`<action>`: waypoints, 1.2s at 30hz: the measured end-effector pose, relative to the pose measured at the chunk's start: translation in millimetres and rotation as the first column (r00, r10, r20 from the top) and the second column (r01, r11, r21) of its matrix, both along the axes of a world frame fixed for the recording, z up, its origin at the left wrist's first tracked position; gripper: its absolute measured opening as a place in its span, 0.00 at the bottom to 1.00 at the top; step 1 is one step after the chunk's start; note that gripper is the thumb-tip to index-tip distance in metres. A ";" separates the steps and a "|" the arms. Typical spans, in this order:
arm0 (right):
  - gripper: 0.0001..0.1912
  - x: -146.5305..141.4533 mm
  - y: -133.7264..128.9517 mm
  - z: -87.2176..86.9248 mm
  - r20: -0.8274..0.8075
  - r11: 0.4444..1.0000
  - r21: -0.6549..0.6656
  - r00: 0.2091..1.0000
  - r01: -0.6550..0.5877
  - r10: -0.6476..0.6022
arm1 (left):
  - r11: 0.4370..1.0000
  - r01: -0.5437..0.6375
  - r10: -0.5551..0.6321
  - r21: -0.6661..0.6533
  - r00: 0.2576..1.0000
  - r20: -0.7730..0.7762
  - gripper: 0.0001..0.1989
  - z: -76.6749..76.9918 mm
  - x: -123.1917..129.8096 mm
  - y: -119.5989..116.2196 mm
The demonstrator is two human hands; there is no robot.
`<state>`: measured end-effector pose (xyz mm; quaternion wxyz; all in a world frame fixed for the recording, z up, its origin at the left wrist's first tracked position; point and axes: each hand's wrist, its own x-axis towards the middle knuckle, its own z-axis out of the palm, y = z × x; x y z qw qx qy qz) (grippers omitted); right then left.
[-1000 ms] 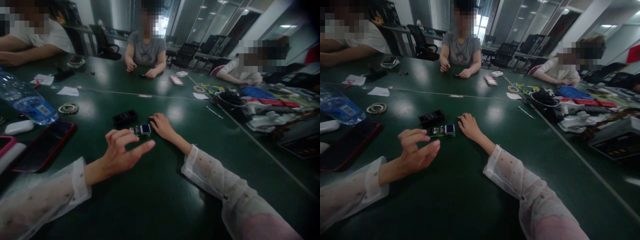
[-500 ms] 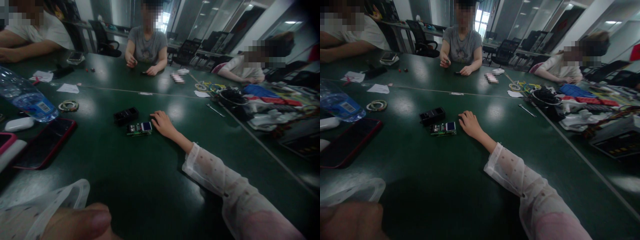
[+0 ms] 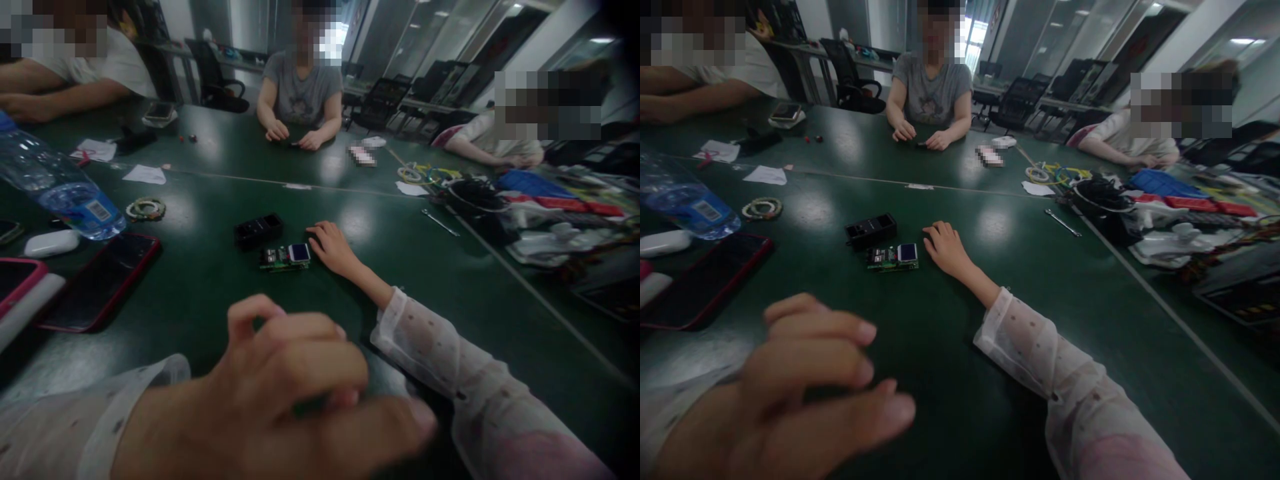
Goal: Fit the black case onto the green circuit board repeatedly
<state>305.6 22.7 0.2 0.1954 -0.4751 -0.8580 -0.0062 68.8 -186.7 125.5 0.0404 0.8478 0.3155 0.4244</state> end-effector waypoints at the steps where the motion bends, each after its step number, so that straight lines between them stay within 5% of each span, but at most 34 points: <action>1: 0.19 0.1 0.0 -0.3 -0.001 1.000 0.004 1.000 0.000 0.000 | 0.999 0.009 -0.009 0.044 1.000 0.014 0.20 -0.6 2.6 13.1; 4: 0.19 0.0 -0.4 0.2 0.000 1.000 0.007 1.000 -0.001 0.001 | 0.995 -0.101 0.101 0.020 0.994 0.034 0.14 -15.3 4.7 65.6; 9: 0.19 -0.5 -2.5 4.2 0.003 1.000 -0.008 1.000 -0.002 0.002 | 0.920 -0.363 0.380 -0.151 0.919 0.105 0.14 -71.4 -32.0 156.4; 13: 0.19 -0.2 -3.4 5.9 0.001 1.000 -0.014 1.000 -0.003 0.003 | 0.889 -0.228 0.285 -0.398 0.955 0.088 0.21 -108.9 -64.3 196.4; 17: 0.19 0.1 -3.8 6.3 -0.002 1.000 -0.017 1.000 -0.008 0.008 | 0.820 -0.138 0.273 -0.556 0.947 0.168 0.27 -117.5 -70.0 202.6; 27: 0.19 0.1 -4.4 7.7 0.004 1.000 -0.022 1.000 0.000 0.000 | 0.806 -0.155 0.189 -0.571 0.982 -0.001 0.32 -110.7 -68.7 196.3; 33: 0.19 0.5 -4.0 6.4 -0.004 1.000 -0.019 1.000 -0.009 0.009 | 0.924 -0.272 0.320 -0.269 0.935 0.151 0.29 -102.5 -63.4 180.7; 36: 0.19 1.0 -3.7 6.2 -0.011 1.000 -0.018 1.000 -0.009 0.009 | 0.957 -0.265 0.283 -0.119 0.941 0.186 0.31 -99.9 -58.4 168.1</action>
